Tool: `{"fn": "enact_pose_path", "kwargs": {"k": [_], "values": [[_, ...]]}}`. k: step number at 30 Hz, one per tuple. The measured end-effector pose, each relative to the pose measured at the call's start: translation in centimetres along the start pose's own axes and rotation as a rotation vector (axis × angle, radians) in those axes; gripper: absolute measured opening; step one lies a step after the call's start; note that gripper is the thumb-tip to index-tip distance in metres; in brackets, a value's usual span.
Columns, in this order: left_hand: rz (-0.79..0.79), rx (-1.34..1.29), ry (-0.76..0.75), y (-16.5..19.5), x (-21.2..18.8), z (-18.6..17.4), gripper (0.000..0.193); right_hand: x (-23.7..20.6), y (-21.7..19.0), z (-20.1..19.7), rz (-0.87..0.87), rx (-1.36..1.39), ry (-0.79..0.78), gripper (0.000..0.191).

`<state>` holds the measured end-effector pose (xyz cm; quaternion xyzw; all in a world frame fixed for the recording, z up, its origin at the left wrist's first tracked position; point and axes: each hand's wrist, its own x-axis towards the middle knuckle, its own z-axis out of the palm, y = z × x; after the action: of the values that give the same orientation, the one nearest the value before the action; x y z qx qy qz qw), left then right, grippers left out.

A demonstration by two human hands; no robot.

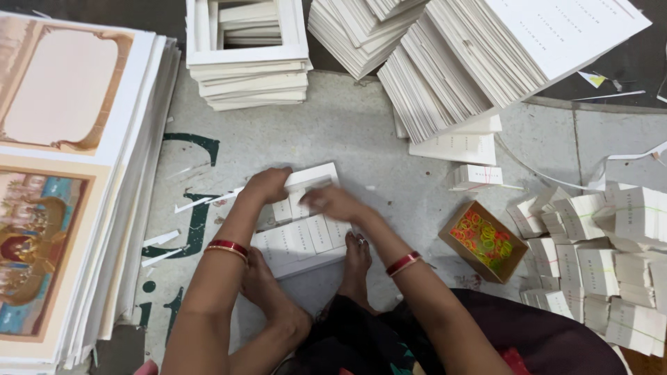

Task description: The person sits on the floor and assembles small white paper products. They fold flat sheets into small boxes, place them into a white frame, and secure them with rubber bands. The person also stacks and bundles larger sheets of paper.

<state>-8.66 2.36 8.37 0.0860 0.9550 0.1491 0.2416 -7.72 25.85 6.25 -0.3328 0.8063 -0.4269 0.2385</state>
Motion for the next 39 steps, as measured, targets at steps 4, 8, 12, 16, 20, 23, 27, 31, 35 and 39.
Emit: {"fn": "enact_pose_path", "kwargs": {"k": [4,8,12,16,20,23,27,31,35,39], "values": [[0.027,-0.024,-0.063,-1.0,0.8,0.3,0.049,1.0,-4.1,4.6,0.22,-0.468,-0.35,0.053],[0.034,-0.071,-0.03,-1.3,0.9,1.2,0.052,1.4,-4.4,5.0,0.138,-0.769,-0.018,0.083],[0.036,-0.034,-0.024,-1.1,0.9,1.0,0.055,-0.2,-3.6,6.5,0.084,-0.625,-0.116,0.08],[0.041,0.053,-0.008,-0.1,-0.3,0.5,0.078,-1.0,-2.5,9.3,0.111,-0.733,-0.09,0.086],[0.094,0.128,0.153,0.8,-1.9,0.8,0.075,2.1,-0.8,8.7,0.161,-0.725,0.032,0.093],[0.087,0.119,0.2,0.8,-2.2,1.4,0.072,3.5,-0.8,8.3,0.193,-0.739,0.082,0.097],[0.119,0.151,0.3,0.3,-1.8,2.2,0.06,-0.3,-2.4,11.1,0.144,-0.807,0.167,0.101],[0.077,0.053,0.18,0.3,-0.9,1.6,0.061,-0.9,-2.0,10.5,0.425,-0.715,0.1,0.103],[-0.09,-0.07,-0.087,0.4,0.9,-0.6,0.061,2.5,-1.1,7.3,0.369,-0.688,0.143,0.105],[-0.103,-0.092,-0.297,-0.5,3.1,-1.5,0.063,1.5,-2.2,8.6,0.315,-0.715,0.07,0.101]]}}
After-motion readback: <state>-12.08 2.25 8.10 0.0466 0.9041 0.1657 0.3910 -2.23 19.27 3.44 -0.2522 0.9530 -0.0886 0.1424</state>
